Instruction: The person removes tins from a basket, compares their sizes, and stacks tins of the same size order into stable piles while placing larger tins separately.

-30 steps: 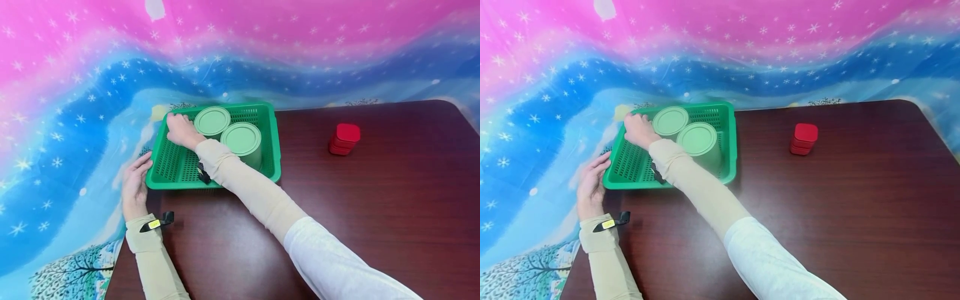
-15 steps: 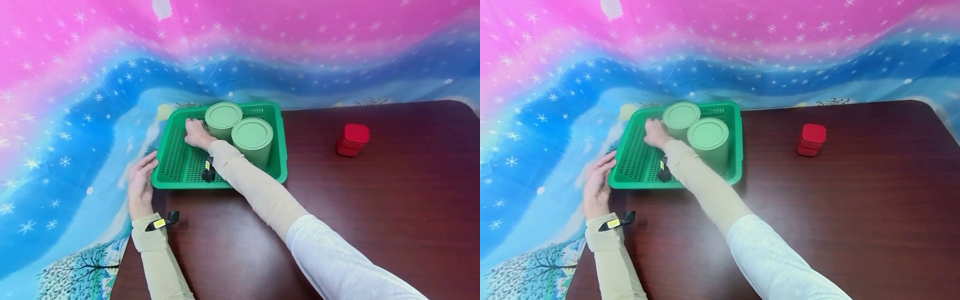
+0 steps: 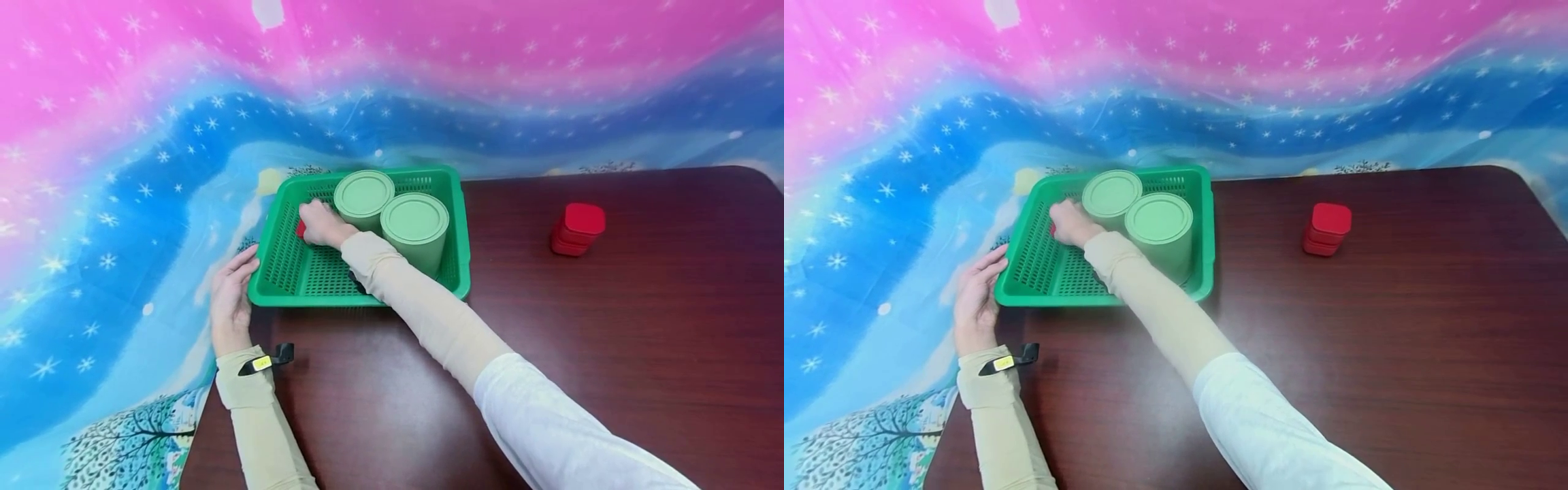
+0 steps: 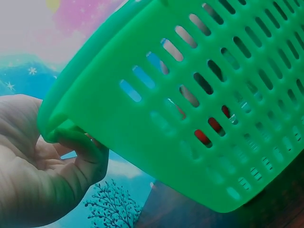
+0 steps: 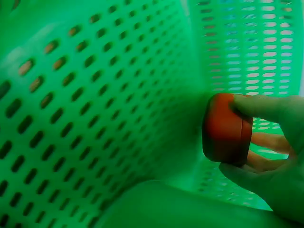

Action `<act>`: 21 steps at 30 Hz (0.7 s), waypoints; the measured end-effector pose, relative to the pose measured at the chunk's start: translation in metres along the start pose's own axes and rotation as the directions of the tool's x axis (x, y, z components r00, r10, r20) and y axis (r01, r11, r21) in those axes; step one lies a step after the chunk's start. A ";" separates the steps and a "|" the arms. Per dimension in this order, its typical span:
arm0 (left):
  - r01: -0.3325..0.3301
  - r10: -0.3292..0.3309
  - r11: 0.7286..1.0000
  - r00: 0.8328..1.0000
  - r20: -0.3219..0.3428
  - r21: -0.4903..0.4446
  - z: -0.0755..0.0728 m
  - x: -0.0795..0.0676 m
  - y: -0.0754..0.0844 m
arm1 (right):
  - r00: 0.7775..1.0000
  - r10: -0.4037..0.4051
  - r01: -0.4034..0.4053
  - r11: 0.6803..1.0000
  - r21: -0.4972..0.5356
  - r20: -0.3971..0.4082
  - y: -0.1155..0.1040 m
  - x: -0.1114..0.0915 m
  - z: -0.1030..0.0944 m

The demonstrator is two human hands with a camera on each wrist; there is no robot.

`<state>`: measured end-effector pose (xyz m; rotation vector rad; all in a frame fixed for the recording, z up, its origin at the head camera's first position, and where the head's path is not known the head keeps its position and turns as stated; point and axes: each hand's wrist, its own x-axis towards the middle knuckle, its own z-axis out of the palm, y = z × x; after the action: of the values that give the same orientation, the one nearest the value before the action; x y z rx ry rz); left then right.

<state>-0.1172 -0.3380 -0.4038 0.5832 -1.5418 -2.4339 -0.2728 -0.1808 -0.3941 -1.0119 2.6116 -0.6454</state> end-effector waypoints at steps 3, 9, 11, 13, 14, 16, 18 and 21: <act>0.006 -0.006 1.000 1.000 0.012 -0.004 0.000 0.000 -0.001 | 0.998 -0.053 0.052 0.996 0.067 0.014 -0.008 -0.004 -0.011; 0.001 0.000 1.000 0.999 0.038 -0.007 0.000 0.000 -0.001 | 0.996 -0.077 0.073 0.994 0.086 0.039 -0.030 -0.013 -0.035; 0.005 -0.005 1.000 0.999 0.040 -0.002 0.000 0.000 -0.001 | 0.996 -0.073 0.070 0.996 0.063 0.044 -0.038 -0.018 -0.042; 0.009 -0.009 1.000 0.999 0.037 0.005 0.001 0.000 -0.001 | 0.996 -0.077 0.075 0.996 0.052 0.035 -0.043 -0.022 -0.047; 0.012 -0.013 1.000 0.999 0.032 0.007 0.001 0.000 -0.001 | 0.997 -0.078 0.077 0.996 0.050 0.029 -0.046 -0.025 -0.050; 0.016 -0.016 1.000 1.000 0.027 0.017 0.001 -0.001 -0.001 | 0.996 -0.086 0.085 0.995 0.049 0.018 -0.050 -0.029 -0.055; 0.015 -0.016 0.999 1.000 0.022 0.030 0.001 -0.002 -0.001 | 0.995 -0.100 0.099 0.993 0.059 0.012 -0.053 -0.032 -0.060; 0.021 -0.022 0.999 1.000 0.018 0.033 0.000 -0.003 -0.001 | 0.993 -0.119 0.118 0.992 0.053 0.011 -0.058 -0.039 -0.071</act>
<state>-0.1148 -0.3366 -0.4046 0.5881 -1.5930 -2.4412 -0.2396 -0.1701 -0.3009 -1.1575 2.5234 -0.7274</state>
